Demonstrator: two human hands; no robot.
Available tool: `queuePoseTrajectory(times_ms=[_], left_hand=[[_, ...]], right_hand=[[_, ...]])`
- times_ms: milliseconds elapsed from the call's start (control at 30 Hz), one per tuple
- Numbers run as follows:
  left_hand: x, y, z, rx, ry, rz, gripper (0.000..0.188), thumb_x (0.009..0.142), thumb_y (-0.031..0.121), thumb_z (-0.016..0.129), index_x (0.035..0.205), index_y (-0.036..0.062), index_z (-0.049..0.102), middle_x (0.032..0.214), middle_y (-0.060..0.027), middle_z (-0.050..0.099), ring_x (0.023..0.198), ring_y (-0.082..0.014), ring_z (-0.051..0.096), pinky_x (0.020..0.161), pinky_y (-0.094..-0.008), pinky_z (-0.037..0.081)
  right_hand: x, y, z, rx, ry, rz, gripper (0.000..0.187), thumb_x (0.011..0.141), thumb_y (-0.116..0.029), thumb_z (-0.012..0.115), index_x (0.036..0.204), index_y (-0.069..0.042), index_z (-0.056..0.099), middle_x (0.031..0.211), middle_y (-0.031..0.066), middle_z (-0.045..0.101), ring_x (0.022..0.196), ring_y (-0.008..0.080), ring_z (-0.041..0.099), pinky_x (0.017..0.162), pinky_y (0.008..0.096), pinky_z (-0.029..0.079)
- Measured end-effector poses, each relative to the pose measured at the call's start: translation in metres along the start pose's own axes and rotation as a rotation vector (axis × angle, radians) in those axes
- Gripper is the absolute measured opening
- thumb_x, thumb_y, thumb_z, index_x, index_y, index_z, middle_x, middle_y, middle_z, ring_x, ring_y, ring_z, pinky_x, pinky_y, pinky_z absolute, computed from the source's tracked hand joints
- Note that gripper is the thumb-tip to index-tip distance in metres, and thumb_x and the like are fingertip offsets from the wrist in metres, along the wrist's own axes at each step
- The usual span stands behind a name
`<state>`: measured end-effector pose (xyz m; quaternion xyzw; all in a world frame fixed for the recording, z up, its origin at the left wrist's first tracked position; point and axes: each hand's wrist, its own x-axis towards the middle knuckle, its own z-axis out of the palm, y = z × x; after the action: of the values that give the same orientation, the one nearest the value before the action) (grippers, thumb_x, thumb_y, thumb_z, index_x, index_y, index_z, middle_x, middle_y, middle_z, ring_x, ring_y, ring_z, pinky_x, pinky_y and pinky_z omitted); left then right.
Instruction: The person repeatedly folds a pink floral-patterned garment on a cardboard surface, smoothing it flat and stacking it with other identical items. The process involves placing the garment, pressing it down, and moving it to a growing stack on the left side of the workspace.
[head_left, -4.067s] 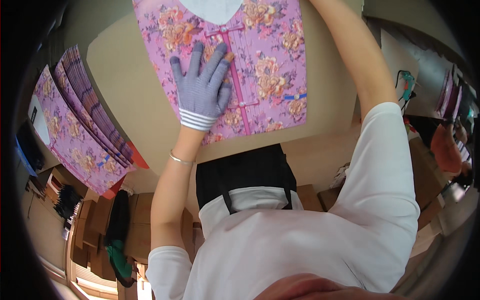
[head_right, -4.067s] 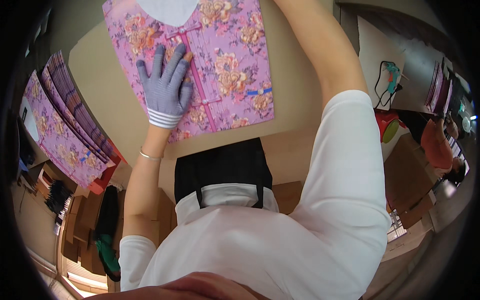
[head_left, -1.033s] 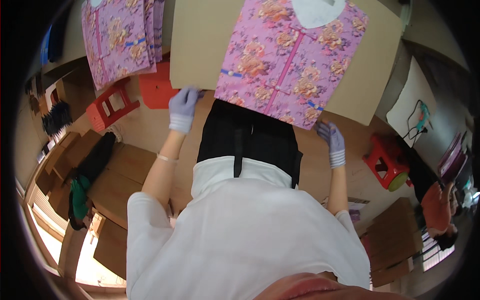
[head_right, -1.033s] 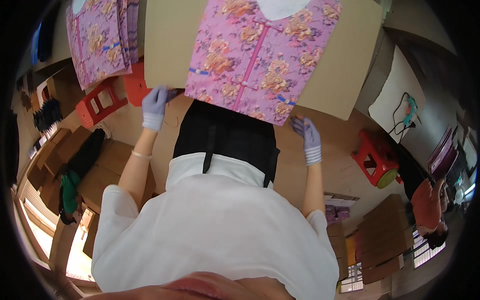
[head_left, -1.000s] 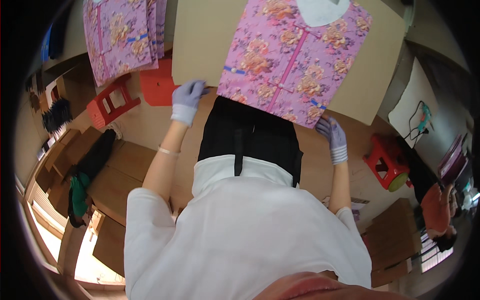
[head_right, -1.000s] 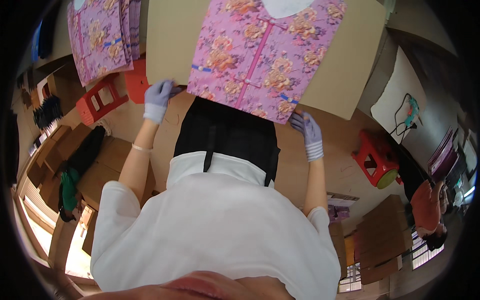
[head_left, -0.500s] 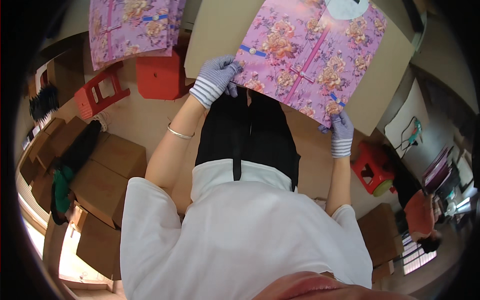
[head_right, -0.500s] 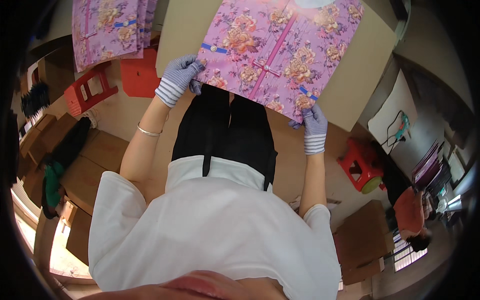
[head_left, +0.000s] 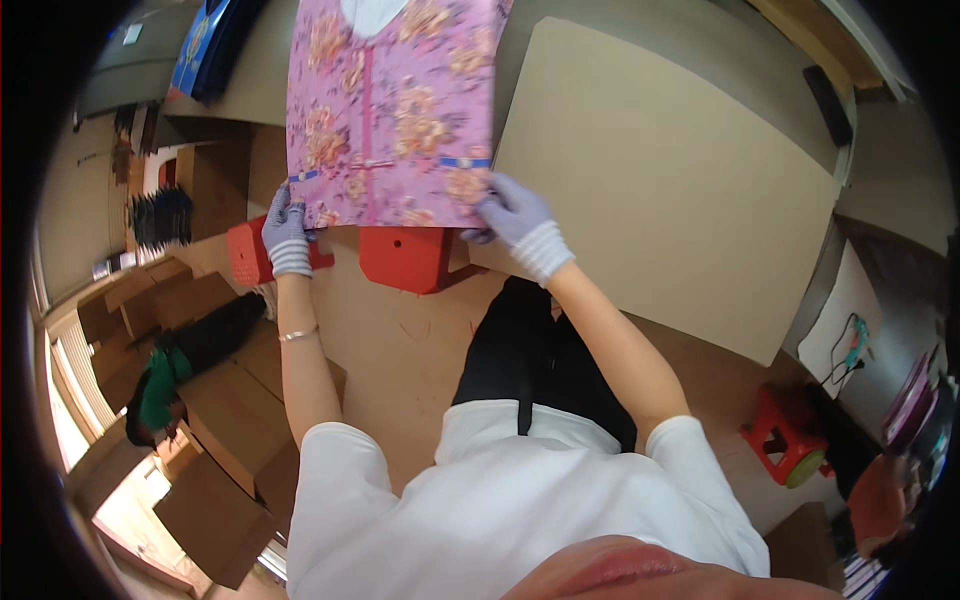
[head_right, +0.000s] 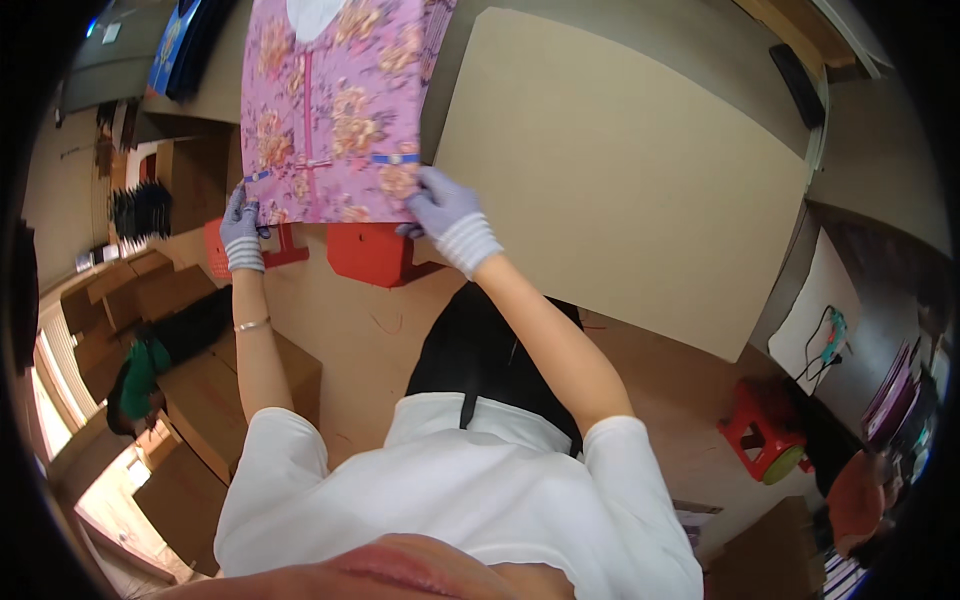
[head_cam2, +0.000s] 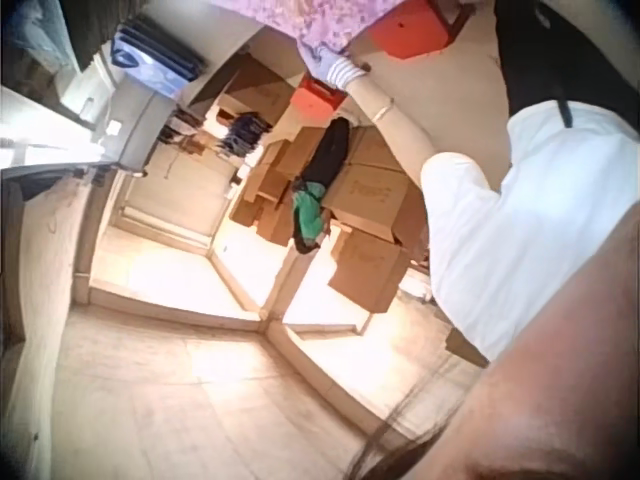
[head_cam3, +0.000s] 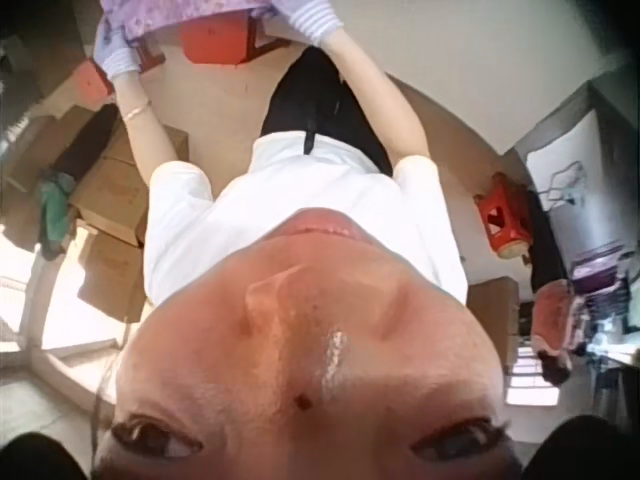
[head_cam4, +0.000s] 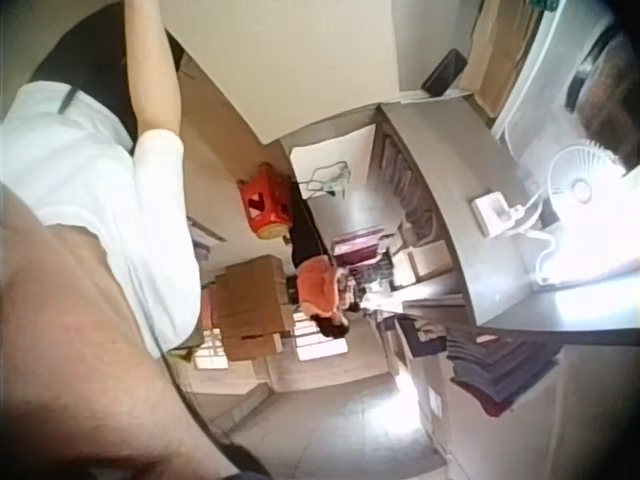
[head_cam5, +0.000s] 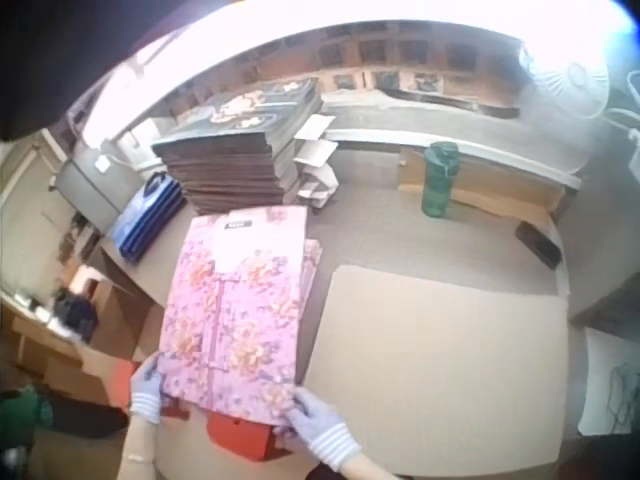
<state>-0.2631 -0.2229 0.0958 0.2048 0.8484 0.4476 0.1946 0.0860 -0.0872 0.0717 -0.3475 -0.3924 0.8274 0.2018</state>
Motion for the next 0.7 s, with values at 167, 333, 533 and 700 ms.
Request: queuePoseTrajectory(times_ms=[167,333,533,700], left_hand=[[0.095,-0.052,-0.019,0.202,-0.165,-0.017,0.049,0.091,0.007,0.062,0.139,0.0004,0.052,0.125,-0.0149,0.064,0.090,-0.0195,0.067,0.068,-0.0315,0.057],[0.107,-0.049,-0.011,0.764,0.077,0.411,0.046,0.090,0.016,0.064,0.131,-0.0035,0.057,0.129,-0.0191,0.061,0.116,-0.0243,0.059,0.104,-0.0354,0.044],[-0.092,0.038,0.189,0.701,-0.521,1.052,0.050,0.084,0.019,0.065,0.129,-0.0023,0.058,0.148,-0.0209,0.042,0.138,-0.0378,0.039,0.114,-0.0514,0.029],[-0.203,0.061,0.259,1.054,-0.850,1.087,0.064,0.082,0.032,0.069,0.130,-0.0079,0.055,0.159,-0.0199,0.025,0.147,-0.0406,0.021,0.117,-0.0583,0.018]], right_hand=[[-0.012,0.007,-0.035,-0.121,0.121,-0.266,0.044,0.096,-0.008,0.051,0.139,-0.002,0.045,0.106,0.0094,0.068,0.090,0.0179,0.068,0.084,0.0307,0.055],[-0.134,0.028,-0.273,-0.687,0.993,-0.299,0.038,0.097,-0.008,0.055,0.133,0.004,0.053,0.133,0.0186,0.059,0.125,0.0284,0.056,0.103,0.0353,0.046],[-0.261,0.031,-0.430,-1.477,1.463,0.496,0.057,0.097,-0.042,0.053,0.135,0.001,0.052,0.138,0.0220,0.053,0.129,0.0389,0.050,0.109,0.0426,0.039],[-0.228,0.000,-0.367,-1.610,1.283,0.559,0.056,0.093,-0.045,0.057,0.133,-0.005,0.055,0.143,0.0162,0.051,0.135,0.0352,0.045,0.109,0.0465,0.037]])
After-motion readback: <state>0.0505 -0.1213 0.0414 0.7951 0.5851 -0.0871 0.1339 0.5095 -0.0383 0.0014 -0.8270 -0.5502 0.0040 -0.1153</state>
